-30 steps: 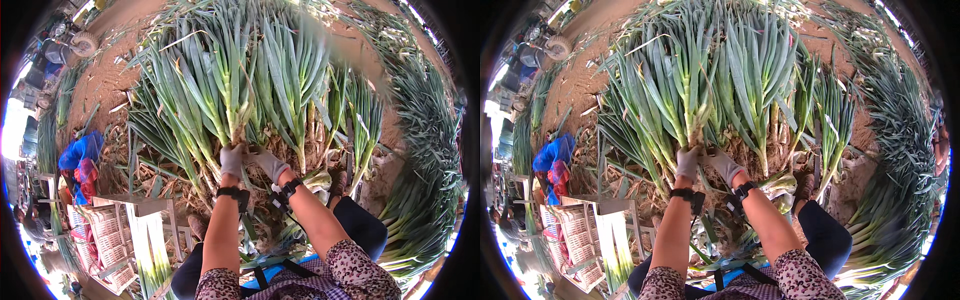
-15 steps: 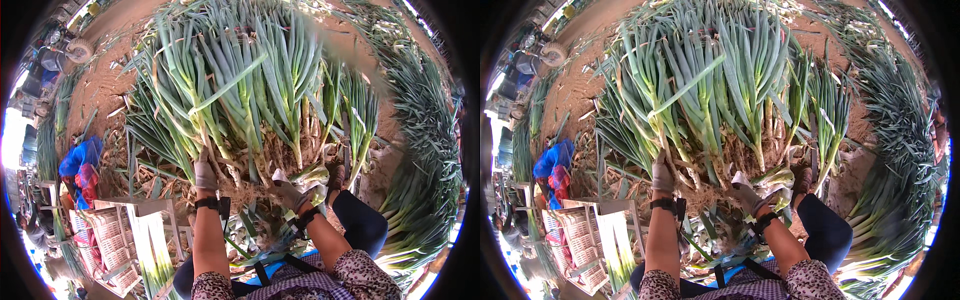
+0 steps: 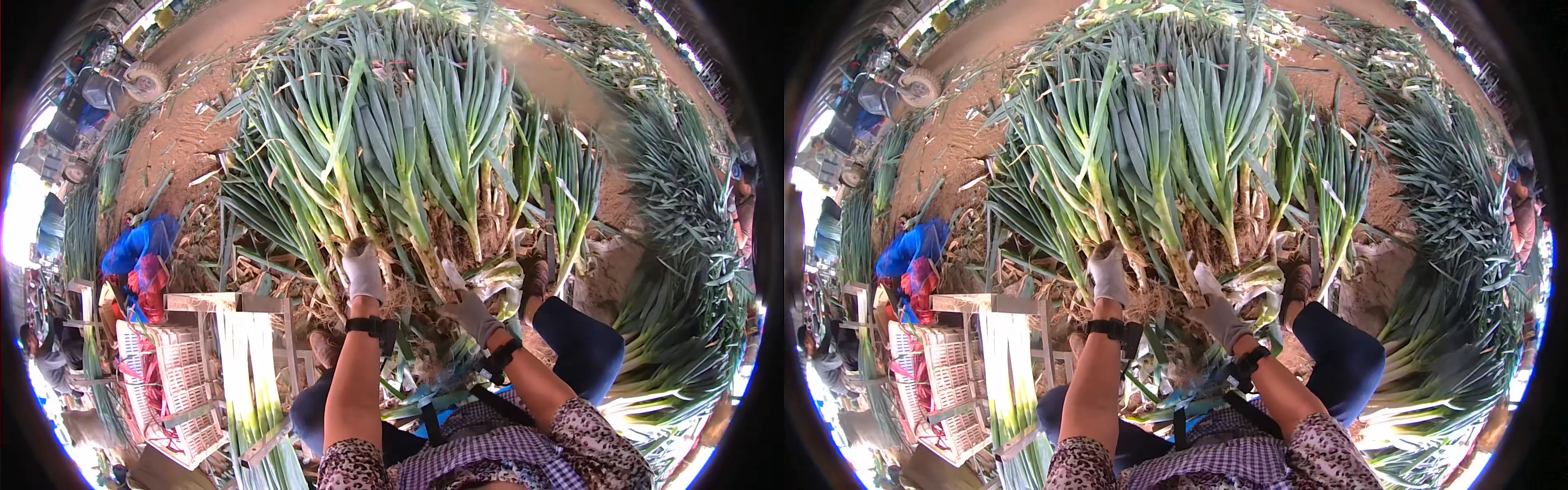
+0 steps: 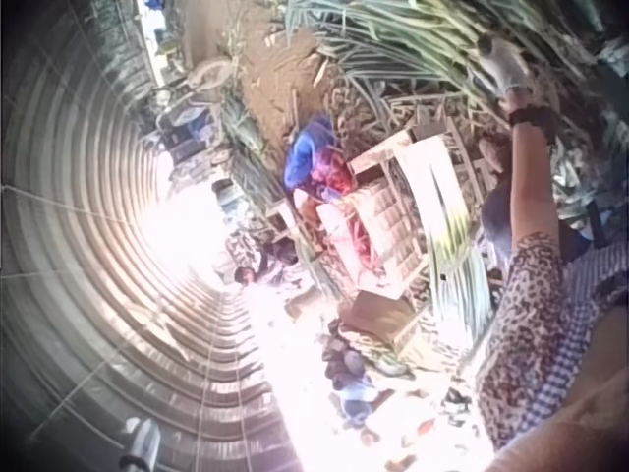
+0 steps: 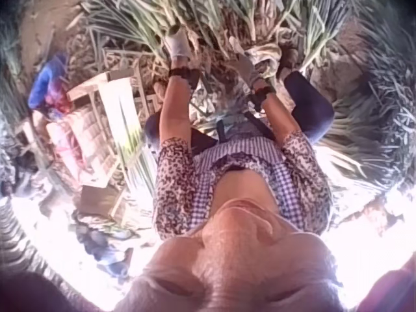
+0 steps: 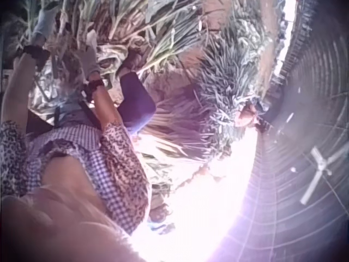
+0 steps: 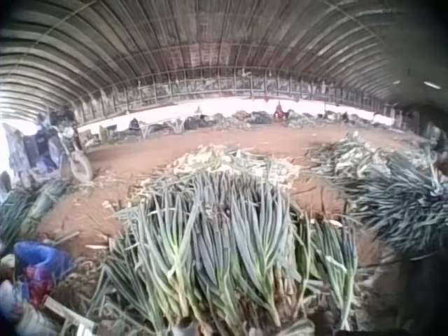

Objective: The person cleans leeks by hand, peeling away the outer layers and pulling off the roots before placing them onto a metal rack.

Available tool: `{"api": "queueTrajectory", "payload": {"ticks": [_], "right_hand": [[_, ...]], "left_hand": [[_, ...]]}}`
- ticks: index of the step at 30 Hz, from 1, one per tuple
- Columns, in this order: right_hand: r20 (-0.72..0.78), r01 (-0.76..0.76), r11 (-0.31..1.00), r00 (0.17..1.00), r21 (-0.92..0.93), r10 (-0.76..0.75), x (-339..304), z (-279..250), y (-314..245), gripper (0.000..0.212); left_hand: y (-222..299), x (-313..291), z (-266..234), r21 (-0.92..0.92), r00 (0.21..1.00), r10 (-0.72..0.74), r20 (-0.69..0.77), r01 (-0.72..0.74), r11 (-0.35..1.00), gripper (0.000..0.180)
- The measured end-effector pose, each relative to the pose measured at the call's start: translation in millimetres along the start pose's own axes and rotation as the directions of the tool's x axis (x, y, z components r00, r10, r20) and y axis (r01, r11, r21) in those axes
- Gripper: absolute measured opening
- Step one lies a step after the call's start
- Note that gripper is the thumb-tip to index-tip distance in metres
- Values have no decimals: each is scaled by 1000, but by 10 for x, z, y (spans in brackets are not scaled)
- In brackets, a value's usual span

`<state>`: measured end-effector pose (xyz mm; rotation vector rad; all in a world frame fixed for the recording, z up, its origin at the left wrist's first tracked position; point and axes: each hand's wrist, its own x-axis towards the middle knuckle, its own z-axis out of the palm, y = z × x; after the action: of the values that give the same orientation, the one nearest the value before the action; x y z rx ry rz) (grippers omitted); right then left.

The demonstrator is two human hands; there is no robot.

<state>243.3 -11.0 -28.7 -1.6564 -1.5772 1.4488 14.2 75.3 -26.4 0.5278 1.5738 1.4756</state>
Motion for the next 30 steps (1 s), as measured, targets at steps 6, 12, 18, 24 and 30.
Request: {"api": "queueTrajectory", "payload": {"ticks": [6,12,18,24,30], "right_hand": [[-43,43,852,996,-522,-77,-1066,-527,-1071,58],[-65,170,551,923,-817,-380,-1754,-744,-799,46],[64,308,690,932,-655,-356,-1383,-691,-957,76],[39,246,873,967,-421,-254,-958,49,-1240,65],[-30,351,812,911,-466,-410,-952,549,-1039,74]], "left_hand": [[492,-515,221,-293,849,-271,454,429,855,27],[913,-898,233,-607,787,-54,615,515,605,26],[990,-1128,-105,-689,743,210,635,423,588,30],[1191,-1145,-583,-690,794,255,552,264,674,45],[1229,-1051,-811,-611,953,178,243,8,792,45]]}}
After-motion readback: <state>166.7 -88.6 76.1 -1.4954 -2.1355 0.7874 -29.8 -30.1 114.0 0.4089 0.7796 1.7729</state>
